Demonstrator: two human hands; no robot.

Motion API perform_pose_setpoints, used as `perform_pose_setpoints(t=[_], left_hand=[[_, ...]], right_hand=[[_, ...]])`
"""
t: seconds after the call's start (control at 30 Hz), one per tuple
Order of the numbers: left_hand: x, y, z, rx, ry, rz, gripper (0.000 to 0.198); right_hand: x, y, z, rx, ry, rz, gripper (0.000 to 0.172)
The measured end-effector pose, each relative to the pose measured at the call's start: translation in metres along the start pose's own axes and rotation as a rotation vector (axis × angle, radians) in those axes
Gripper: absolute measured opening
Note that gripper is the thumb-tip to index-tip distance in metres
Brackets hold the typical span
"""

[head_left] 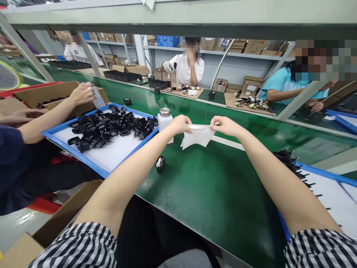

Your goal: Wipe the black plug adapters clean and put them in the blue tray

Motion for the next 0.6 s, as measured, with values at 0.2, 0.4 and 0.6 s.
perform_pose_setpoints(t=[0.2,0.4,0.6], left_hand=[[0.002,-0.012,0.019,0.071,-0.020,0.265,0.022],[0.005,0.012,0.014,0.194,-0.109,0.054,0.019],[0.019,0.051,-0.013,0.110,-0.077,-0.118,0.018]], right_hand=[[0.017,-0.017,0.021,0.049,0.026,-0.022,0.009],[0.003,0.002,0.021,0.226,0.123,-0.020,0.008],[-0.032,0.046,0.004,0.177,0.149,0.130,0.005]])
Point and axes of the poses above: each hand's wrist, its own z-axis away from the middle knuckle, its own y-axis out of the palm, x = y × z, the point moved 1 cm from there along -z, towards the middle knuckle, and after that the axes turned 6 degrees about -y, right-handed, at the moved point
